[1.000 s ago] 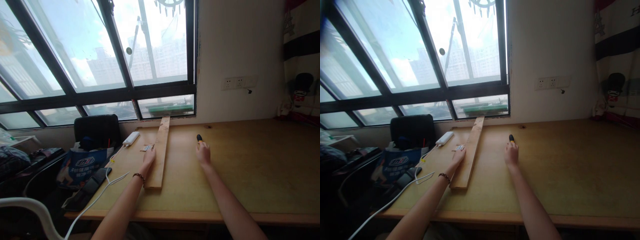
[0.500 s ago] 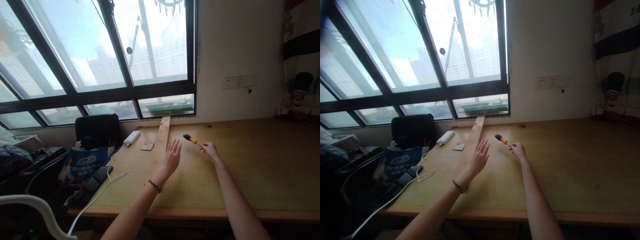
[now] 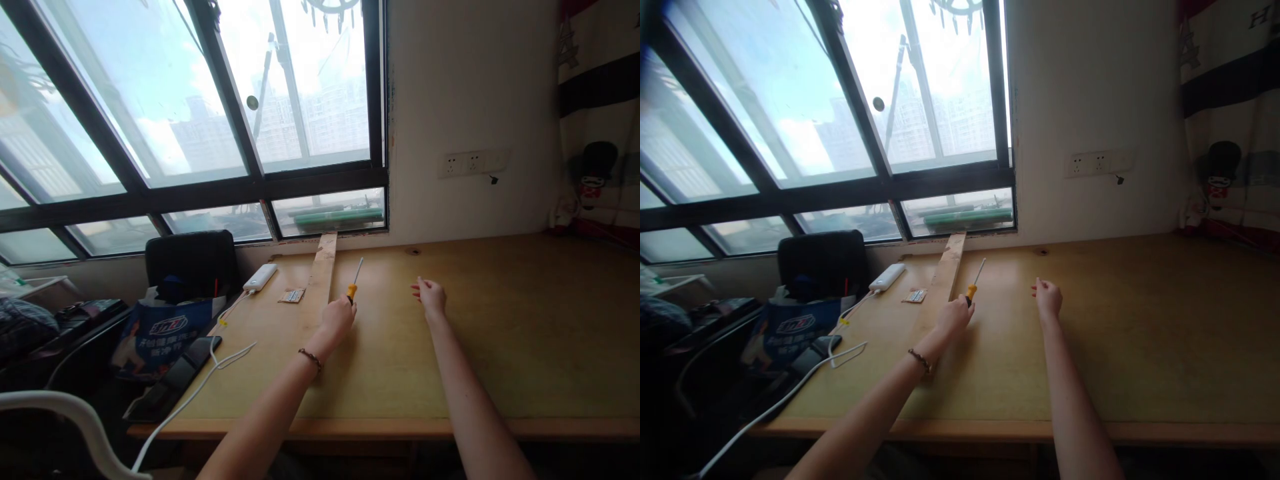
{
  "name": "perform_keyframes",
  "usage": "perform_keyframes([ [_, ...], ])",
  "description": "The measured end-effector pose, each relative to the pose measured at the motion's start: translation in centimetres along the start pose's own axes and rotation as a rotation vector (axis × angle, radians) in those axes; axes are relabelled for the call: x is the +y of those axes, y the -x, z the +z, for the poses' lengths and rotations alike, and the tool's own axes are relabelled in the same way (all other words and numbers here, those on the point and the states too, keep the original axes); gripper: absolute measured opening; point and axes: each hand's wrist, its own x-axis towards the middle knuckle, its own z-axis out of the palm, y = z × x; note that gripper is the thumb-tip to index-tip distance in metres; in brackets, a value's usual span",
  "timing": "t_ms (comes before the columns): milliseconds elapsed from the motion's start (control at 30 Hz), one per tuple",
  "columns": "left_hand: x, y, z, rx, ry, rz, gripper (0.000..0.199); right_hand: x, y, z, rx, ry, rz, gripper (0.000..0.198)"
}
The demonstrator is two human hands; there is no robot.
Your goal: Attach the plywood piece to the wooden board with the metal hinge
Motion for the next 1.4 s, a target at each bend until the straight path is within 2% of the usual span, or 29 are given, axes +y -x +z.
perform_keyframes([
  [67,0.2,-0.8,0.2,-0.016,-0.006,-0.102,0.035,0.2,0.0,0.7,0.01,-0.024,0.036,0.031],
  [133,0.5,-1.6,0.5,-0.064,-0.022,-0.161,0.032,0.2,0.3,1.4,-0.051,-0.029,0.045,0.03],
  [300,1.0,-2.8,1.6,-0.173,-0.043,-0.195,0.039,0.1,0.8,2.2,-0.092,0.022,-0.028,0.031],
  [667,1.8,-3.8,0.8,-0.195,-0.16,-0.172,0.034,0.2,1.1,2.6,-0.108,0.042,-0.041,0.032],
  [767,2.2,-2.8,0.0,-0.107,-0.151,-0.187,0.032,0.0,1.9,3.0,-0.085,-0.015,-0.069,0.037],
  [833,2.8,-2.2,-0.5,0.034,-0.012,-0.114,0.031,-0.2,2.7,2.7,-0.159,-0.064,-0.132,0.041],
  [900,4.3,-1.9,-0.6,0.125,0.315,0.052,0.036,-0.4,3.5,2.1,-0.343,-0.085,-0.227,0.045],
  [933,5.3,-2.0,-0.4,0.12,0.543,0.134,0.039,-0.4,3.7,1.7,-0.43,-0.087,-0.267,0.048],
  [967,6.5,-2.1,0.0,0.073,0.8,0.19,0.042,-0.3,3.9,1.3,-0.487,-0.089,-0.293,0.051],
  [1000,7.9,-2.4,0.5,-0.003,1.066,0.186,0.049,-0.1,3.9,1.0,-0.513,-0.09,-0.307,0.054],
  [1033,9.3,-2.7,1.2,-0.072,1.303,0.139,0.056,0.2,3.8,0.8,-0.504,-0.092,-0.312,0.058],
  [1100,11.8,-3.1,2.7,-0.167,1.599,0.067,0.063,0.9,3.5,0.8,-0.427,-0.097,-0.295,0.062],
  [1167,13.6,-3.4,4.1,-0.197,1.728,-0.017,0.06,1.6,3.1,1.1,-0.332,-0.1,-0.252,0.062],
  [1233,14.3,-3.4,5.1,-0.2,1.784,-0.047,0.053,2.1,2.9,1.4,-0.301,-0.106,-0.214,0.061],
  [1400,13.8,-3.2,6.0,-0.224,1.811,-0.059,0.045,2.0,3.8,1.7,-0.325,-0.112,-0.165,0.059],
])
